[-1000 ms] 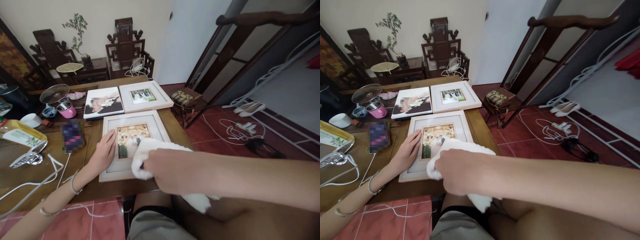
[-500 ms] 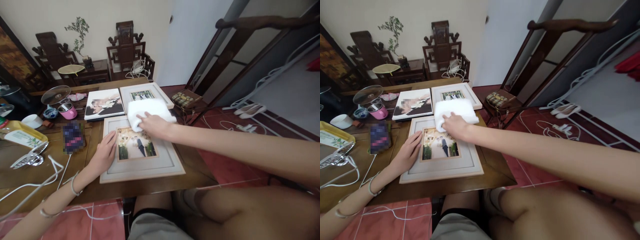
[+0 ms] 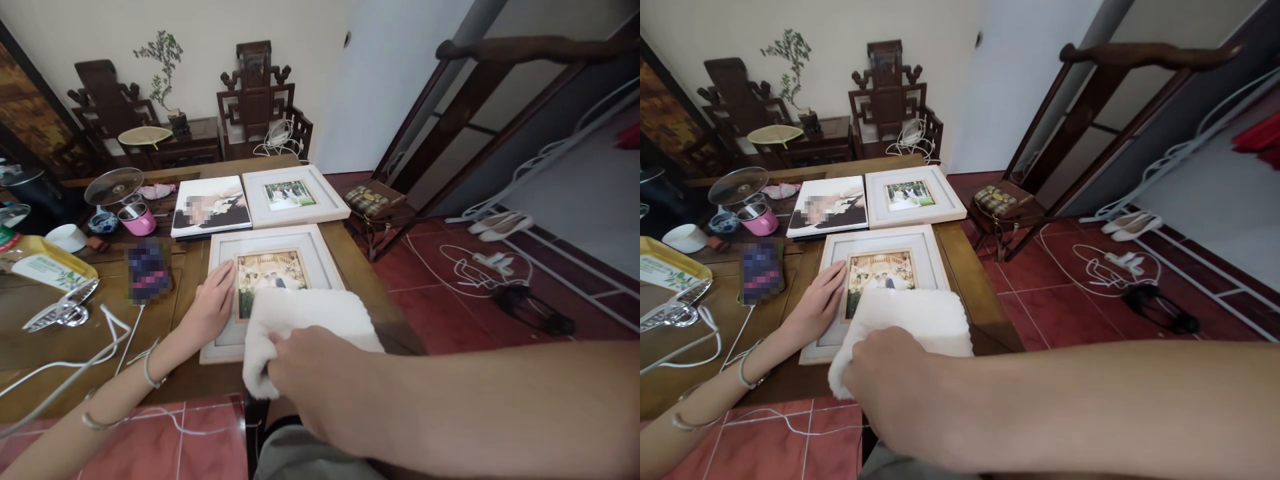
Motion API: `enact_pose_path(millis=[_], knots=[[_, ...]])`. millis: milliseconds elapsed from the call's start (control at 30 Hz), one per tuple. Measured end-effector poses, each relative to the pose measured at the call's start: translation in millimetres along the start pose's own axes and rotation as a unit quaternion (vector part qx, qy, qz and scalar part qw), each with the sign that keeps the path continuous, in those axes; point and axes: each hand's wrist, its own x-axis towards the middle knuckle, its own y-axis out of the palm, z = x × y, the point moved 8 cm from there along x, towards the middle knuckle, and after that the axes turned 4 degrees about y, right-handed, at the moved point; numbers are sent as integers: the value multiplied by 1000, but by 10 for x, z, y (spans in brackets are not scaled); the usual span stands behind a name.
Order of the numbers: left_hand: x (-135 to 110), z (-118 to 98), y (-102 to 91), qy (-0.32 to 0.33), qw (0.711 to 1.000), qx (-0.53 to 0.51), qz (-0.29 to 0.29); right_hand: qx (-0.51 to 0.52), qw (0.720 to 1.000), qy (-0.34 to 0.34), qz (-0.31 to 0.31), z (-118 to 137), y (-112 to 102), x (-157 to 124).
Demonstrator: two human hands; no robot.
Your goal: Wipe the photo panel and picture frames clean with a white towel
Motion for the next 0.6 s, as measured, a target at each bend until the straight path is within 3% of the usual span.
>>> enact_pose_path(millis=[200, 367, 500, 600], knots=[[-3, 3, -18, 13, 1000, 3, -10, -91, 969, 120, -197, -725, -130, 324], [9, -2, -24, 18, 1000, 10, -17, -157, 948, 185, -205, -1203, -205, 578], [18, -6, -18, 18, 999, 15, -25, -156, 954, 177, -185, -1186, -259, 589], [9, -4, -28, 19, 999, 14, -27, -131, 970, 140, -152, -940, -250, 484]])
